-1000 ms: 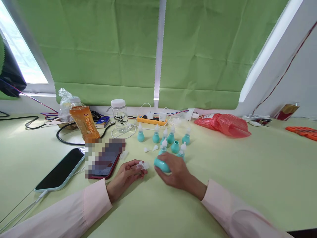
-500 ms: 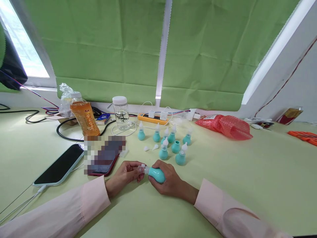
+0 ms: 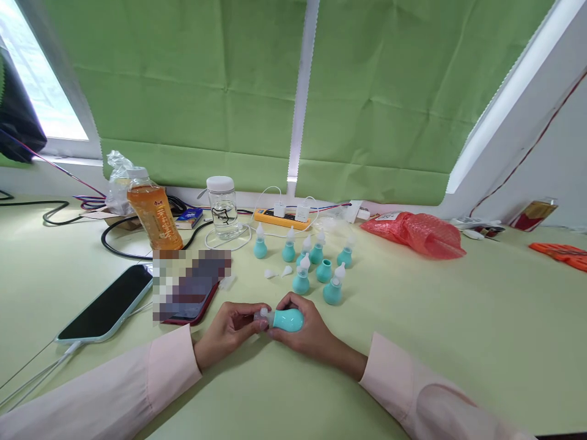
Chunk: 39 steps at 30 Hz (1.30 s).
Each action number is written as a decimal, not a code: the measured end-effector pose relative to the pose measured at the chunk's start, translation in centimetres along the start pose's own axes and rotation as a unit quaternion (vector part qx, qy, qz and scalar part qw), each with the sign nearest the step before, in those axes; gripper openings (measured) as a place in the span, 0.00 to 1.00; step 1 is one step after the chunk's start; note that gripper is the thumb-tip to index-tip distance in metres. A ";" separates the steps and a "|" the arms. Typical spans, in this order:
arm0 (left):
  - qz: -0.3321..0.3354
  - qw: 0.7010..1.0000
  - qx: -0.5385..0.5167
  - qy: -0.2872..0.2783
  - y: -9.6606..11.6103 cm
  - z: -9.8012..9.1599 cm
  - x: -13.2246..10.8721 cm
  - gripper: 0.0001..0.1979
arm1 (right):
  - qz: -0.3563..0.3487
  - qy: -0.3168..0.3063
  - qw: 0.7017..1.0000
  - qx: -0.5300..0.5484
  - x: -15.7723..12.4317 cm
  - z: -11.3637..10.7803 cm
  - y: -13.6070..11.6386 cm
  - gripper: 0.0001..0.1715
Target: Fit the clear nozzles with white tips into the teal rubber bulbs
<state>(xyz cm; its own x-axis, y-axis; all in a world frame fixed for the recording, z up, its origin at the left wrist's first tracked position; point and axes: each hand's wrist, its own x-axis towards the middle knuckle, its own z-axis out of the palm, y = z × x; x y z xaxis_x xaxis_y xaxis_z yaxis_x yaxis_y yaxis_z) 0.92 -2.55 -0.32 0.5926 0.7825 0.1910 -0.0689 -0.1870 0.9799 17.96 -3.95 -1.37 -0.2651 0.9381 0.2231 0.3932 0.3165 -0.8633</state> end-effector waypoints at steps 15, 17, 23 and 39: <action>0.090 0.962 0.258 0.022 1.2 -1.2 0.1 0.13 | 0.055 -0.054 0.985 0.155 0.3 0.1 -0.1 0.15; 0.118 0.944 0.303 0.049 2.2 -2.6 0.9 0.14 | 0.064 -0.038 0.984 0.159 0.0 0.5 -0.2 0.15; 0.093 0.760 0.637 0.084 2.5 -5.8 2.7 0.17 | 0.097 -0.003 0.976 0.193 -0.1 0.9 0.3 0.17; 0.059 0.799 0.599 -0.013 -1.9 -2.9 7.3 0.12 | 0.072 0.033 0.976 0.203 -0.4 0.4 0.2 0.17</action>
<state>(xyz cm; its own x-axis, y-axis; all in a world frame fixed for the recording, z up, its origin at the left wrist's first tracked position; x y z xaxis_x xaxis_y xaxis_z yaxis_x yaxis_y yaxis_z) 3.07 5.21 -0.67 0.6560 0.7079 0.2618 0.6825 -0.7044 0.1948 17.77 -4.28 -1.80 -0.1701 0.9801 0.1025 0.0382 0.1105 -0.9931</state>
